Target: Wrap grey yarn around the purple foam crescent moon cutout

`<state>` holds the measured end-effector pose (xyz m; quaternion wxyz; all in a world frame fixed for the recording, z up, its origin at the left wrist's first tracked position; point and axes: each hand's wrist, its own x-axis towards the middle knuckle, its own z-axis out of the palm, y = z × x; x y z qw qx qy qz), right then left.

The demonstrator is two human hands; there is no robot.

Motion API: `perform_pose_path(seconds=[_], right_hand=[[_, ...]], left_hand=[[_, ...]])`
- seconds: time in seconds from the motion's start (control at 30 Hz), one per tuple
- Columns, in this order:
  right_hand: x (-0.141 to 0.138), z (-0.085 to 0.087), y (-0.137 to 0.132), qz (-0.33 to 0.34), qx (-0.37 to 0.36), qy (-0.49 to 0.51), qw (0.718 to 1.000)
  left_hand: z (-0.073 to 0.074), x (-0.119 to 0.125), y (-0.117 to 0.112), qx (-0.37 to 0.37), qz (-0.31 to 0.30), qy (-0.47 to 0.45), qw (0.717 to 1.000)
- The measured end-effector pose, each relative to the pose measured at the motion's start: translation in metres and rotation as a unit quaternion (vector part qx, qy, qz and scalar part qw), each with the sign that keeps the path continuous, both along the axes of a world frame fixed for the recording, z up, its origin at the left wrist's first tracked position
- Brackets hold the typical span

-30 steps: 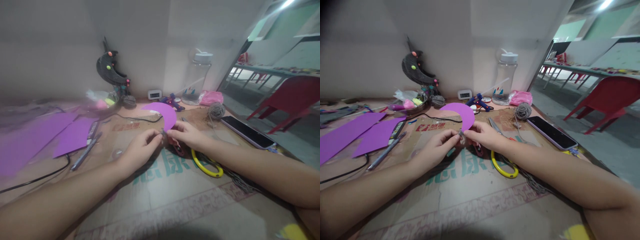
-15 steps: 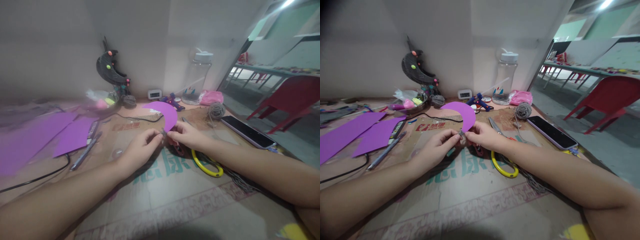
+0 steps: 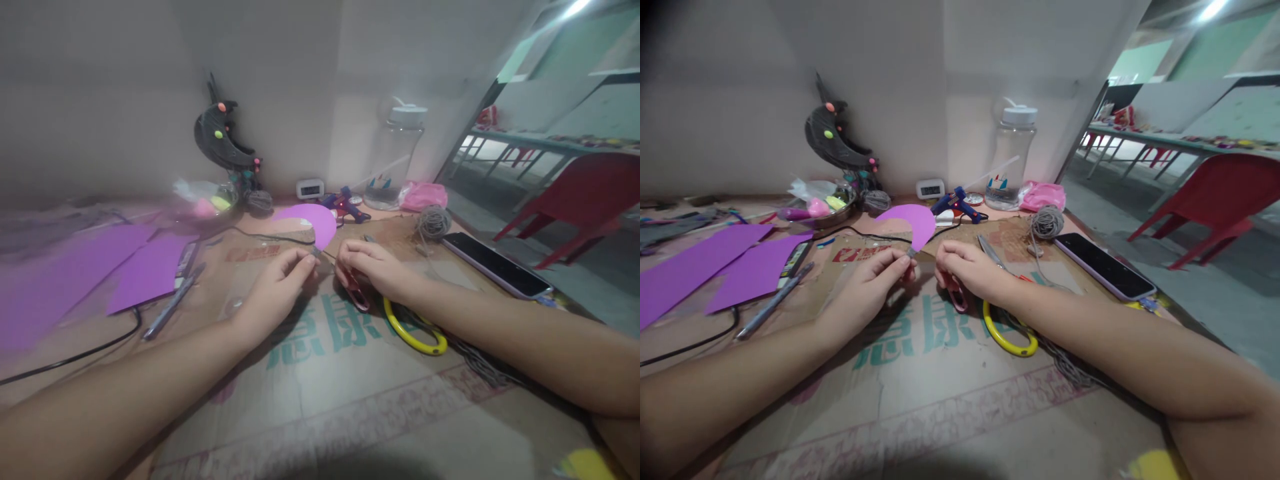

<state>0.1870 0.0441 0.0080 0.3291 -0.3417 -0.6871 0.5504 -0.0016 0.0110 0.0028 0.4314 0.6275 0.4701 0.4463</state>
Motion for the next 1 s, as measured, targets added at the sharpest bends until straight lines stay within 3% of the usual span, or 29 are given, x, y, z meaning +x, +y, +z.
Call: perform_pose_path(seconds=[0.6,0.9,1.0], right_hand=[[-0.001,0.0,0.002,-0.021,0.08,-0.047,0.996],[-0.002,-0.001,0.002,-0.013,0.078,-0.057,0.995],[0.003,0.011,0.002,-0.053,0.158,-0.145,0.975]], left_hand=[[-0.007,-0.002,-0.001,0.042,-0.046,0.1,0.993],[-0.008,-0.002,0.001,0.043,-0.047,0.068,0.996],[-0.005,-0.002,0.001,0.041,-0.033,0.047,0.998]])
